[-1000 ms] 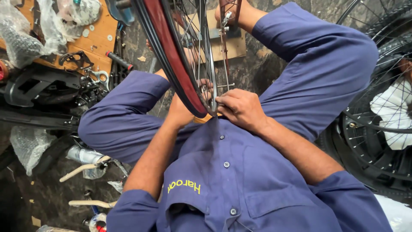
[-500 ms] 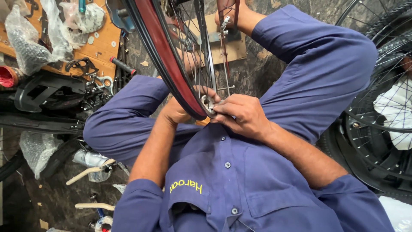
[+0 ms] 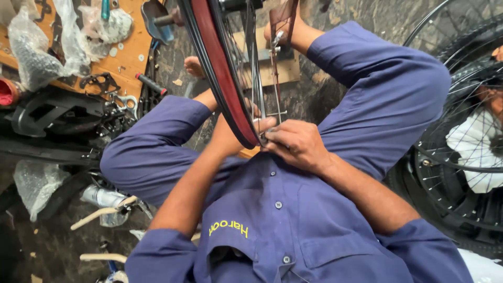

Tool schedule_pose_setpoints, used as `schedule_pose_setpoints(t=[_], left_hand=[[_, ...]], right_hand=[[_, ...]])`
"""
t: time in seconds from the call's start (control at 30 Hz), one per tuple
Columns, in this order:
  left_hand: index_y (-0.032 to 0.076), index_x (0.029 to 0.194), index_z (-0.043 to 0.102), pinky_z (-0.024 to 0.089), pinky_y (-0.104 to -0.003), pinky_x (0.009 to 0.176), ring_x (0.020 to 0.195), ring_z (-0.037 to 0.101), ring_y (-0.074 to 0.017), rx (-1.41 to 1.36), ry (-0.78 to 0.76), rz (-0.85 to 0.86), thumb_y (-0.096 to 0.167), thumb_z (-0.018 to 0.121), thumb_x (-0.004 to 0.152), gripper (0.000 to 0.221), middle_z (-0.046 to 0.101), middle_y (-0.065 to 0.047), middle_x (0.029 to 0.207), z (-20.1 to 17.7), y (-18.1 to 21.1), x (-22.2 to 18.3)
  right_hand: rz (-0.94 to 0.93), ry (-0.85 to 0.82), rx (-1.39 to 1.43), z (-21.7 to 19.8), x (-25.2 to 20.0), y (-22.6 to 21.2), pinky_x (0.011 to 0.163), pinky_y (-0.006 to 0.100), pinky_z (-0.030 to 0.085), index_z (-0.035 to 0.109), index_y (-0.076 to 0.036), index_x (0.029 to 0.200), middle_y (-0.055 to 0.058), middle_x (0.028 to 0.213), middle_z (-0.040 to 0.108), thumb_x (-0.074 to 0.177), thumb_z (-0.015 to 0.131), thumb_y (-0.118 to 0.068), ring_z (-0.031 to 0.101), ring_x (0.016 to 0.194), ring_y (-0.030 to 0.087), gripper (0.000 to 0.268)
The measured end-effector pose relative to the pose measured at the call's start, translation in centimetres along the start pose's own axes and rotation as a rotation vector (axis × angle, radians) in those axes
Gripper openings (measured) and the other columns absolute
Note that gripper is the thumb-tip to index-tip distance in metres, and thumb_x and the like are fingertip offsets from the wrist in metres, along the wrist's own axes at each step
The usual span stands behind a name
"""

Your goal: The person places a bicycle wheel onto a truing stand and uses a spoke wrench to turn the nipples on the spokes. The person spins the wheel several times to check the alignment and works on individual spokes around the rim.

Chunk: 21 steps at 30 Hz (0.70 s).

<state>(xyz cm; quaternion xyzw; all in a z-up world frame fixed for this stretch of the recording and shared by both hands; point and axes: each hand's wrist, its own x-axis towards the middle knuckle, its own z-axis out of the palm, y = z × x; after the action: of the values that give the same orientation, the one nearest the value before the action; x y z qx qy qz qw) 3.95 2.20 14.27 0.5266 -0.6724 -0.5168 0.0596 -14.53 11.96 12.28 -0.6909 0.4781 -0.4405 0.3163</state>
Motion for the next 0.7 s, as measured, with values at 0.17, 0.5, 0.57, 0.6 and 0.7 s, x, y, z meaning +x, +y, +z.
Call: schedule_pose_setpoints(t=[0.17,0.5,0.57,0.6,0.7], left_hand=[[0.010,0.114,0.071,0.062,-0.031,0.075,0.090,0.073,-0.0190,-1.269,-0.478,-0.080,0.026,0.089,0.066,0.053,0.072,-0.010,0.111,-1.5,-0.9,-0.4],[0.000,0.092,0.065,0.053,-0.032,0.065,0.075,0.064,-0.0190,-0.247,-0.082,0.084,0.020,0.084,0.087,0.028,0.066,-0.009,0.081,1.5,-5.1,0.7],[0.002,0.085,0.067,0.052,-0.033,0.065,0.069,0.066,-0.0197,0.167,0.106,0.109,0.028,0.087,0.082,0.033,0.066,-0.007,0.073,2.4,-3.6,0.9],[0.001,0.087,0.066,0.052,-0.034,0.065,0.070,0.066,-0.0205,0.159,0.125,0.131,0.029,0.088,0.079,0.037,0.066,-0.008,0.074,2.3,-3.0,0.7],[0.000,0.094,0.066,0.054,-0.035,0.066,0.075,0.068,-0.0213,0.046,0.024,0.170,0.028,0.086,0.080,0.038,0.068,-0.010,0.080,0.2,-1.4,0.9]], right_hand=[[0.045,0.026,0.050,-1.9,1.5,-3.2,0.067,0.038,0.054,0.073,-0.004,0.099,0.008,0.087,0.069,0.082,0.086,-0.014,0.068,0.077,0.026,0.024],[-0.012,-0.007,-0.070,0.8,-0.4,0.4,0.068,0.039,0.055,0.071,-0.005,0.099,0.009,0.089,0.069,0.082,0.083,-0.013,0.068,0.080,0.027,0.022],[-0.023,-0.002,-0.123,1.4,-0.9,1.2,0.069,0.040,0.055,0.071,-0.005,0.099,0.009,0.088,0.069,0.081,0.082,-0.012,0.068,0.080,0.028,0.022],[-0.026,-0.008,-0.134,1.3,-0.8,1.5,0.069,0.040,0.055,0.071,-0.005,0.100,0.009,0.088,0.069,0.080,0.082,-0.012,0.068,0.080,0.028,0.023],[-0.009,-0.001,-0.047,0.4,-0.1,0.4,0.069,0.039,0.055,0.071,-0.005,0.101,0.009,0.089,0.069,0.082,0.083,-0.013,0.068,0.080,0.027,0.023]])
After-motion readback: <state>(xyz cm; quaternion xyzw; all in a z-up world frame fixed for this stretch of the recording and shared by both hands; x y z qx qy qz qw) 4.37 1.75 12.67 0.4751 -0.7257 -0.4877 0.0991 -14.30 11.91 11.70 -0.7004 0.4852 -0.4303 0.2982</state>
